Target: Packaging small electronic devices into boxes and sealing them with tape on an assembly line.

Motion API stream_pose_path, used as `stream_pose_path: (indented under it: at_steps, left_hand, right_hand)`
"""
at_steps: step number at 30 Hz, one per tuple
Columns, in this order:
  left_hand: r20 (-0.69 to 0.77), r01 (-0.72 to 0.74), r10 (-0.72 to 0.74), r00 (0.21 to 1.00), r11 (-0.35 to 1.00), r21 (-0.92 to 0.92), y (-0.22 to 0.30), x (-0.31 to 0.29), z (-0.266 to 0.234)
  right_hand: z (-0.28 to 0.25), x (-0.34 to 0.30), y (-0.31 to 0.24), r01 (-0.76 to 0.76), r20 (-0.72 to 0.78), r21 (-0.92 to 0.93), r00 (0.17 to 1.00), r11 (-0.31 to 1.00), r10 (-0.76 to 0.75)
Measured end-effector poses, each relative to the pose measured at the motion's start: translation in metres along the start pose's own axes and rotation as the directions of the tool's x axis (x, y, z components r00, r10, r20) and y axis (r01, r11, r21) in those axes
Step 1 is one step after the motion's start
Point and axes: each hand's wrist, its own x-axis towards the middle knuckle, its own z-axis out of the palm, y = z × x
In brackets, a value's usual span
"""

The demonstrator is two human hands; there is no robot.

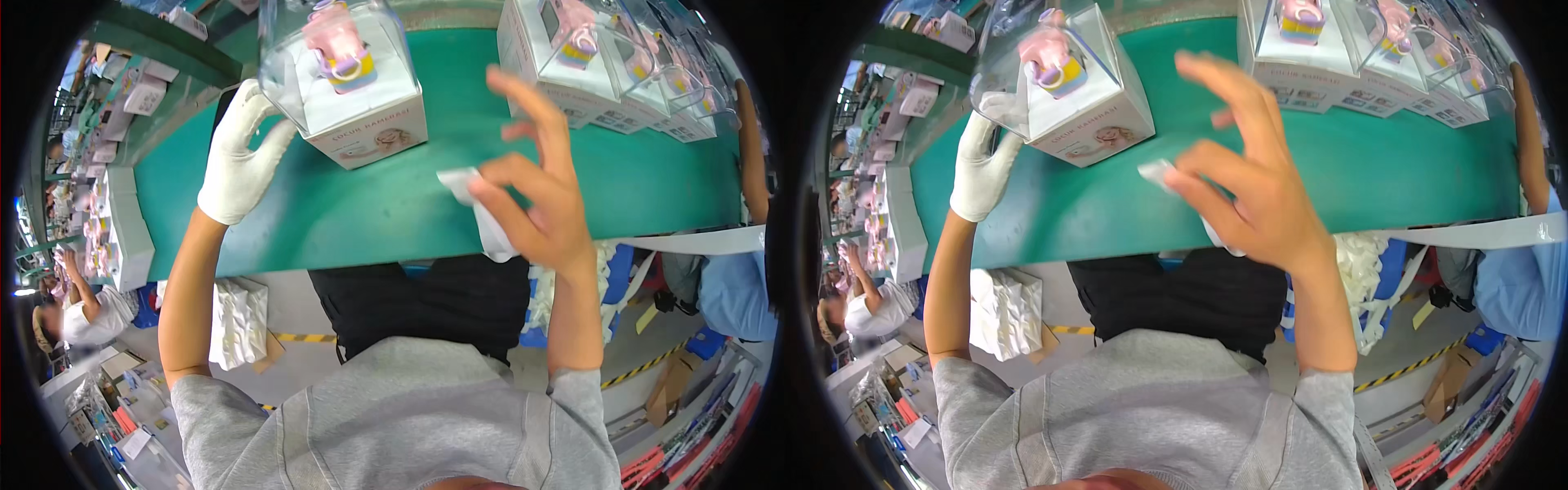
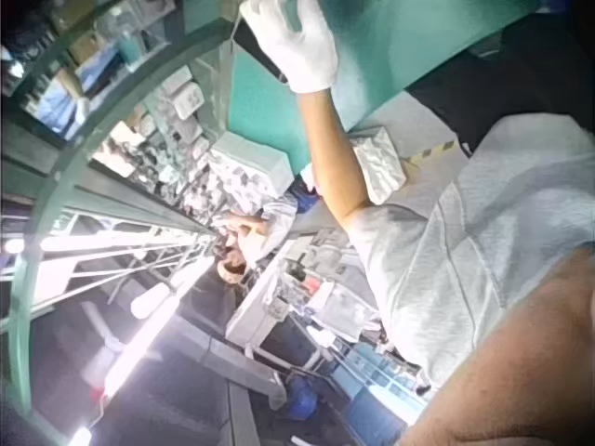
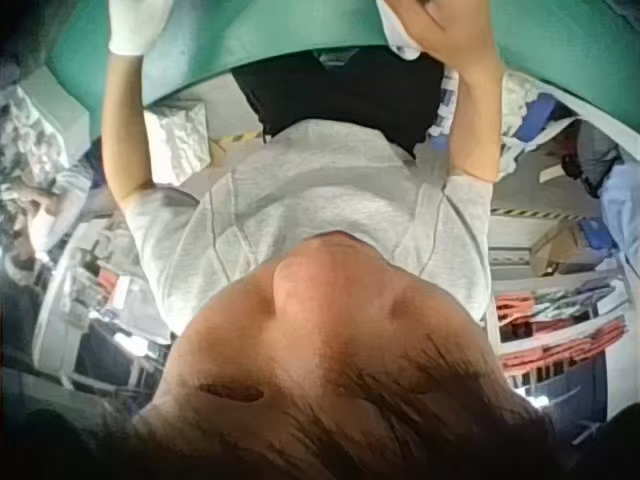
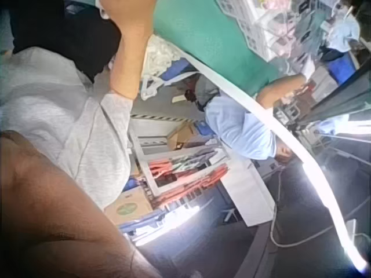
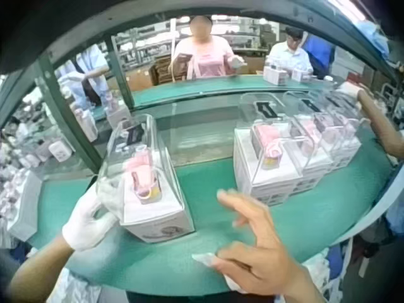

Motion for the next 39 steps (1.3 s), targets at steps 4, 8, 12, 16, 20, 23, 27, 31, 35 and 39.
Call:
stream_pose_path:
  at_steps: [4, 8, 12, 16, 20, 23, 27, 31, 35, 39]
  left_hand:
    - [-0.259, -0.202, 0.247, 0.934, 0.961, 0.186, 0.003, -0.012, 0.016]
    - [-0.469, -0.472, 0.451, 0.759, 0.878, 0.08, 0.021, 0.013, 0.014]
    - [-0.118, -0.454, 0.464, 0.878, 0.885, 0.102, 0.042, 0.008, 0.016]
    - [-0.25, -0.562, 0.577, 0.777, 0.816, 0.135, 0.012, 0.021, 0.034]
    - [-0.689, -0.896, 0.711, 0.141, 0.387, 0.217, -0.053, 0.074, 0.093]
    - [-0.575, -0.753, 0.814, 0.08, 0.428, 0.5, -0.042, 0.084, 0.085]
    - [-0.363, -0.556, 0.705, 0.609, 0.706, 0.438, 0.009, 0.035, 0.038]
    - [-0.579, -0.742, 0.812, -0.079, 0.34, 0.578, -0.031, 0.094, 0.068]
    - [-0.666, -0.804, 0.707, 0.238, 0.528, 0.273, -0.027, 0.069, 0.083]
    - [-0.476, -0.604, 0.66, 0.582, 0.742, 0.291, 0.018, 0.021, 0.051]
  right_hand:
    - [0.02, 0.041, 0.012, 0.112, 0.087, -0.05, 0.99, 0.992, -0.107]
    - [0.015, 0.067, -0.009, 0.527, 0.169, -0.068, 0.843, 0.847, -0.511]
    - [0.004, 0.073, -0.047, 0.11, 0.398, -0.224, 0.917, 0.968, -0.012]
    - [0.03, 0.075, -0.023, 0.136, 0.431, -0.256, 0.902, 0.957, -0.013]
    - [0.041, 0.082, -0.024, 0.438, 0.193, -0.134, 0.891, 0.889, -0.41]
    - [0.055, 0.088, 0.026, 0.453, 0.147, -0.129, 0.889, 0.882, -0.435]
    - [0.031, 0.085, -0.05, 0.097, 0.362, -0.49, 0.927, 0.866, 0.101]
    - [0.036, 0.092, -0.063, 0.09, 0.379, -0.528, 0.915, 0.845, 0.139]
    - [0.022, 0.085, -0.052, 0.207, 0.373, -0.587, 0.927, 0.783, 0.035]
    - [0.013, 0.067, -0.041, 0.126, 0.388, -0.435, 0.92, 0.892, 0.059]
